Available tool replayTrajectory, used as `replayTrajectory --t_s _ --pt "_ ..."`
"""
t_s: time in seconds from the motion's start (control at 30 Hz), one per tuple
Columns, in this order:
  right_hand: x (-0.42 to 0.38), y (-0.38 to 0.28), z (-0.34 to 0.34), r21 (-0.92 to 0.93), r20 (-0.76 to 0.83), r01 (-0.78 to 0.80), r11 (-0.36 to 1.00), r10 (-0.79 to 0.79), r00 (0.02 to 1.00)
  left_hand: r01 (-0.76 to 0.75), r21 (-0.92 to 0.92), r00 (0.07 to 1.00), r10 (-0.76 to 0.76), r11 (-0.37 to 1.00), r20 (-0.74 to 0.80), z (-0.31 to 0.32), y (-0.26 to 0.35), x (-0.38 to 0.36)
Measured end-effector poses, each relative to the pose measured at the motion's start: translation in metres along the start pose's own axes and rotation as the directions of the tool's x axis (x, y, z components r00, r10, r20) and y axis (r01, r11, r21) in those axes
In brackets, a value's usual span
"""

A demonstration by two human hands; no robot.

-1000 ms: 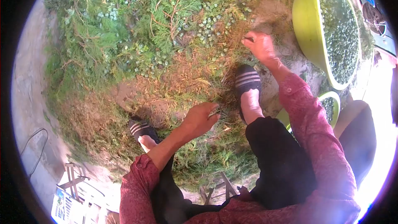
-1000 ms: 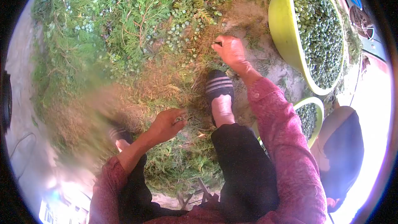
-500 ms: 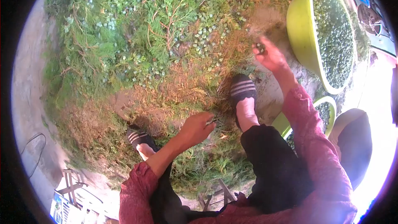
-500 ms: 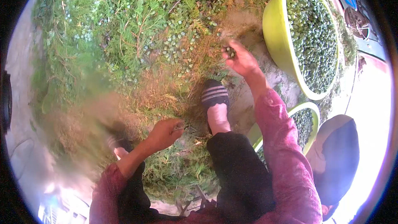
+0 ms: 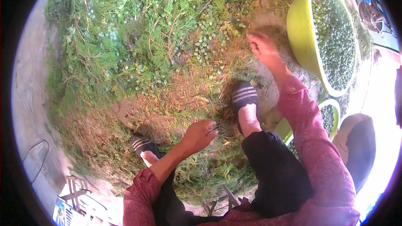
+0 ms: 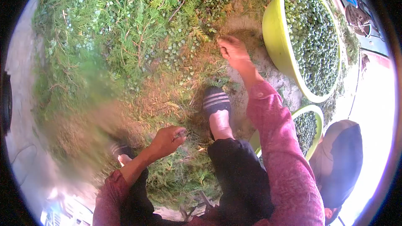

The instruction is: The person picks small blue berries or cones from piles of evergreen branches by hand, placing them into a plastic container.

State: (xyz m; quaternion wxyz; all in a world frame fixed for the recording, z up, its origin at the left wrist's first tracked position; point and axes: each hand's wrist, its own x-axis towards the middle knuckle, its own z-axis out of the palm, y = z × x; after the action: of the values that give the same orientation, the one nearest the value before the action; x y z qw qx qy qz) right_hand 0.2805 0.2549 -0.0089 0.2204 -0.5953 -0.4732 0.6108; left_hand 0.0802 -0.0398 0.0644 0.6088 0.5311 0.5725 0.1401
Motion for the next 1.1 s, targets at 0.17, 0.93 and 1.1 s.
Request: replayTrajectory --t_s 0.17,0.93,1.1 --pt "-0.028 -0.031 -0.008 0.661 0.308 -0.305 0.686 0.123 0.943 -0.013 -0.045 0.998 0.01 0.999 -0.061 0.0 -0.003 0.0" --pt "-0.03 -0.043 0.026 0.165 0.204 -0.19 0.968 0.155 0.967 -0.071 0.02 0.971 0.073 0.997 -0.227 -0.007 0.005 0.003" --pt "-0.093 -0.041 0.056 0.236 0.691 -0.466 0.853 0.189 0.698 -0.146 -0.17 0.852 0.036 0.975 -0.523 -0.049 0.045 0.004"
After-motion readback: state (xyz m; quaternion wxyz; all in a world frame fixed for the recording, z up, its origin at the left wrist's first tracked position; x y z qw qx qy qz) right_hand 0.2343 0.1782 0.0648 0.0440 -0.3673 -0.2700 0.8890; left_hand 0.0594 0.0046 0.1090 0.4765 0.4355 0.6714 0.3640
